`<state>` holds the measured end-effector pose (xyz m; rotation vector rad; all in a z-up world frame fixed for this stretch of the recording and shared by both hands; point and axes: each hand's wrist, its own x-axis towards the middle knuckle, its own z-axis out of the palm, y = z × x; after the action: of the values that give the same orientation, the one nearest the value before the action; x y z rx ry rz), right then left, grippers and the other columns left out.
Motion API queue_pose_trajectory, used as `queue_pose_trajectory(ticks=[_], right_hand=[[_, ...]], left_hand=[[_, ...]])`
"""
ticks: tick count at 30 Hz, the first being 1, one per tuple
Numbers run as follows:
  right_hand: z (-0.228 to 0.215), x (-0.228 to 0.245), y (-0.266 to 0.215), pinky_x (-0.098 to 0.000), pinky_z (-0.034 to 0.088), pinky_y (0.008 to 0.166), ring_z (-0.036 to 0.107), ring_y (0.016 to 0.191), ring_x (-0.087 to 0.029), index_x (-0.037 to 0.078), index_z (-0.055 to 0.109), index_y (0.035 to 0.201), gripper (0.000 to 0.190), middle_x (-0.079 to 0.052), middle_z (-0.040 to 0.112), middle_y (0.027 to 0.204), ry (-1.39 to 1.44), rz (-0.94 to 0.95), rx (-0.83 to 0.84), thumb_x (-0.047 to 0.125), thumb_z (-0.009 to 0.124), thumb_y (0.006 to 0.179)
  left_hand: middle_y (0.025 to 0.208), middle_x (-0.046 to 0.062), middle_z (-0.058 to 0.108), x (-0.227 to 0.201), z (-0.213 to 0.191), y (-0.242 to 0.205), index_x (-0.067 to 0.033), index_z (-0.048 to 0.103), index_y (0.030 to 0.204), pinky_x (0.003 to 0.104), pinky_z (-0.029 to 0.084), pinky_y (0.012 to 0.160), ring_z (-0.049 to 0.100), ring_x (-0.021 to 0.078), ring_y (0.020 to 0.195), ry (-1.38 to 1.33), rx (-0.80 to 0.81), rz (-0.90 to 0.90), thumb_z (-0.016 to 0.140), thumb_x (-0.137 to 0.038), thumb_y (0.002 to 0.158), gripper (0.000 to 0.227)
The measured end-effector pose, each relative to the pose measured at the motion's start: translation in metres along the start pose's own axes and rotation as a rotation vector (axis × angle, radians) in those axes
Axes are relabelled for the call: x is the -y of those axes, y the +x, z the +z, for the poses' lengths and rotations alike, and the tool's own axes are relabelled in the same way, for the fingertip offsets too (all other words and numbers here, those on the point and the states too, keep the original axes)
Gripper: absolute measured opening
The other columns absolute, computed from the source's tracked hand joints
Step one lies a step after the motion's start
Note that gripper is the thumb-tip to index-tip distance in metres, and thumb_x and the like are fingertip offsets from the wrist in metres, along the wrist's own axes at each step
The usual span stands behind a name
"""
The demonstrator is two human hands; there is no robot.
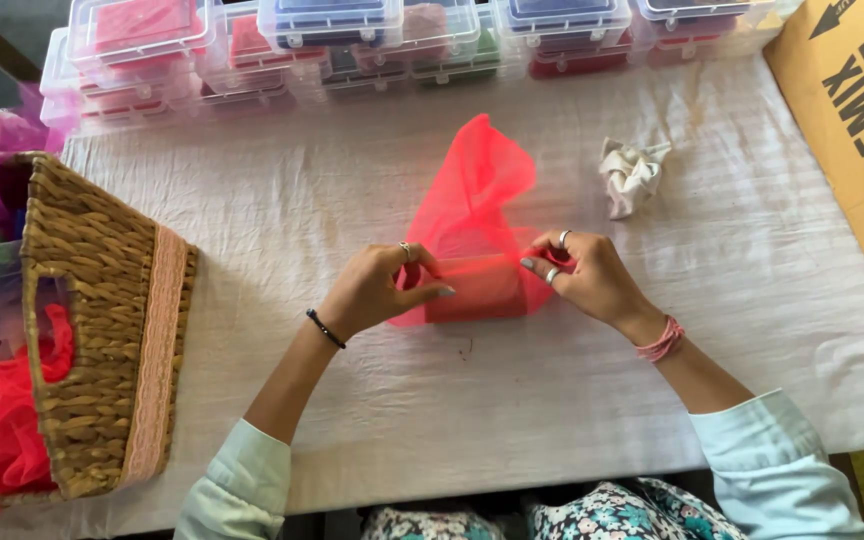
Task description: The person is wrapping a small box in pink mesh fabric and then placing it into a clear plastic storage container.
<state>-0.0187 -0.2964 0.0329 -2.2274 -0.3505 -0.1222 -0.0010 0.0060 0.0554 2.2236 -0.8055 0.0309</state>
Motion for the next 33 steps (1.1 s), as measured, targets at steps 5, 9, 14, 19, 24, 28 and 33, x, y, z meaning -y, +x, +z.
queue_pose_trajectory(ticks=[5,9,14,19,24,28,33], right_hand=[[0.008,-0.022,0.005,-0.0264,0.055,0.063,0.07,0.071,-0.008,0.002,0.077,0.104,0.02,-0.01,0.079,0.083,0.057,0.026,-0.015,0.017,0.076,0.091],[0.006,-0.013,0.006,-0.0296,0.053,0.059,0.068,0.063,-0.012,0.002,0.079,0.102,0.021,-0.013,0.077,0.077,-0.044,0.05,-0.017,0.018,0.078,0.09],[0.004,-0.009,0.005,-0.0334,0.052,0.058,0.067,0.06,-0.018,0.004,0.079,0.098,0.024,-0.012,0.073,0.072,-0.204,0.04,-0.044,0.026,0.079,0.089],[0.005,-0.016,0.006,-0.0375,0.053,0.066,0.066,0.073,-0.024,0.001,0.072,0.106,0.044,-0.011,0.071,0.089,-0.424,-0.154,-0.183,0.037,0.085,0.083],[0.013,-0.023,0.018,-0.0377,0.054,0.07,0.065,0.08,-0.024,0.001,0.058,0.129,0.07,-0.008,0.067,0.099,-0.15,0.117,-0.243,0.049,0.082,0.085],[0.022,-0.029,0.032,-0.0401,0.052,0.07,0.065,0.083,-0.026,0.0,0.065,0.106,0.059,-0.012,0.067,0.098,-0.389,0.083,-0.269,0.049,0.087,0.081],[0.019,-0.063,0.039,-0.0359,0.053,0.067,0.071,0.073,-0.022,0.003,0.069,0.103,0.016,-0.012,0.072,0.084,-0.122,0.034,-0.321,0.015,0.069,0.093]], left_hand=[[0.072,0.005,0.067,0.03,0.01,-0.003,-0.0086,0.075,0.093,0.034,0.044,0.052,0.05,0.0165,0.054,-0.095,-0.055,-0.175,0.08,-0.029,0.086,0.022],[0.09,0.005,0.069,0.034,0.008,-0.007,-0.0067,0.073,0.093,0.034,0.045,0.055,0.053,0.0172,0.056,-0.084,-0.139,-0.167,0.079,-0.024,0.088,0.019],[0.098,0.005,0.07,0.034,0.016,-0.011,-0.0087,0.074,0.092,0.035,0.053,0.061,0.064,0.0185,0.066,0.06,-0.209,-0.18,0.079,-0.026,0.088,0.018],[0.115,0.011,0.065,0.03,0.029,-0.006,-0.0033,0.067,0.112,0.038,0.055,0.063,0.068,0.0239,0.067,0.197,-0.352,-0.254,0.08,-0.038,0.083,0.047],[0.112,0.011,0.065,0.021,0.034,0.015,-0.0077,0.067,0.109,0.042,0.057,0.068,0.072,0.0298,0.086,0.3,-0.339,-0.476,0.078,-0.058,0.079,0.059],[0.107,0.014,0.067,0.05,0.046,0.032,-0.0085,0.068,0.104,0.046,0.056,0.071,0.07,0.0349,0.09,0.31,-0.316,-0.447,0.08,-0.05,0.077,0.052],[0.086,0.014,0.073,0.087,0.053,0.037,-0.0072,0.069,0.1,0.047,0.056,0.07,0.073,0.0353,0.082,0.114,-0.434,-0.483,0.065,-0.037,0.099,0.03]])
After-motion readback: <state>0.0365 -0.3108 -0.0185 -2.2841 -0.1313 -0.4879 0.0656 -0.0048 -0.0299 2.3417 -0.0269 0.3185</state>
